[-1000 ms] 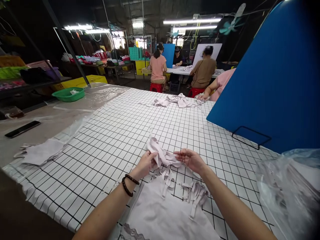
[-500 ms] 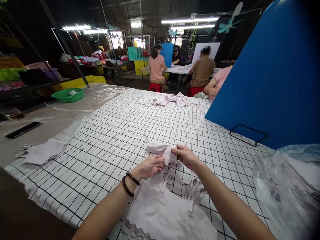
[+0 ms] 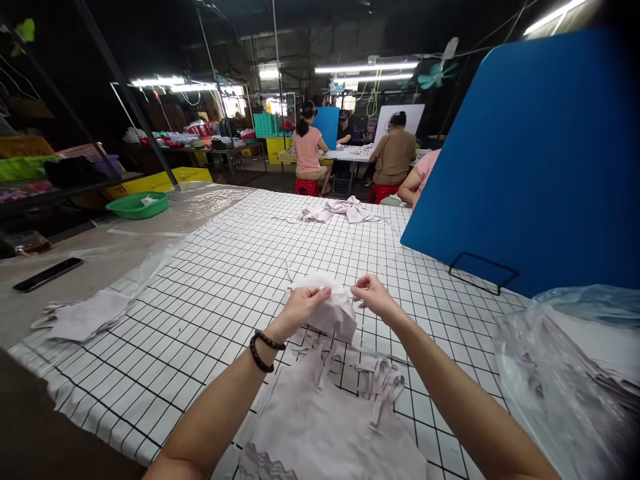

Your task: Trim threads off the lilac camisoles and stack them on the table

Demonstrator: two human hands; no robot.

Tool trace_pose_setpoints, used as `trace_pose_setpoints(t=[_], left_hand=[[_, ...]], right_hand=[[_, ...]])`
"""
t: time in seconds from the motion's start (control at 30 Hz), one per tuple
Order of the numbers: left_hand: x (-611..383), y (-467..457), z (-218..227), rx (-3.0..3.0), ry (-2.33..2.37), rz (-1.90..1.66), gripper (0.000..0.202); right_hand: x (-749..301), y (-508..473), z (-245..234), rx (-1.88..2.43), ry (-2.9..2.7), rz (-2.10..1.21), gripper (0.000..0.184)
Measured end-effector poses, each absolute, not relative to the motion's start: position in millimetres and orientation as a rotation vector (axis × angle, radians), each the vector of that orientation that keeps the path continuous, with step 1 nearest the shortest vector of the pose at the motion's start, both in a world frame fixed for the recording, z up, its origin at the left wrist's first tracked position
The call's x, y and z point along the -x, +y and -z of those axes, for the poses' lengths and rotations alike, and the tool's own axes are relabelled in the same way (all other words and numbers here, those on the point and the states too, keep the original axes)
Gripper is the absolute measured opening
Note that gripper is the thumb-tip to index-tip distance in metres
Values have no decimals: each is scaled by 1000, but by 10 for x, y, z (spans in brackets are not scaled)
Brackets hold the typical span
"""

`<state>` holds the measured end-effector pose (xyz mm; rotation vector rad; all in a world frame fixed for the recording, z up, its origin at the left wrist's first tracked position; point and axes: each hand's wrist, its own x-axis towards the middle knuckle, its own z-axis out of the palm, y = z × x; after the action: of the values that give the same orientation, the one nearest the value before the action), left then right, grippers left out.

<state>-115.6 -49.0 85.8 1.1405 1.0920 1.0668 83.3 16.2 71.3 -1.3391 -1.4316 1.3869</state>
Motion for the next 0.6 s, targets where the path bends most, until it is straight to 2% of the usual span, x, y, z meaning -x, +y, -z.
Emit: trace_pose_setpoints(t=[0.1,0.27,0.33,0.5,0.6], left_hand=[[1095,-388,-1016,-1139,1099,-1028,45],[906,-289,-1098,-1109,996,-1039,45],[853,-278,-1102,-1109,1001,-1088,43],[798,-279,-1162,-1046,1062,-1103,44],[795,-284,-1194,-1009,1129,-1097,46]], right_hand=[[-809,29,-859,1256,-1619,-991,21],[-680,-205,-1093,1044,-2015,-638,24],[-648,-233,-1091,1078,-2090,-529,20],[-623,-269,-960,1095,-2157,-288,33],[-639,-264,-907,1156,-2216,-201,34]])
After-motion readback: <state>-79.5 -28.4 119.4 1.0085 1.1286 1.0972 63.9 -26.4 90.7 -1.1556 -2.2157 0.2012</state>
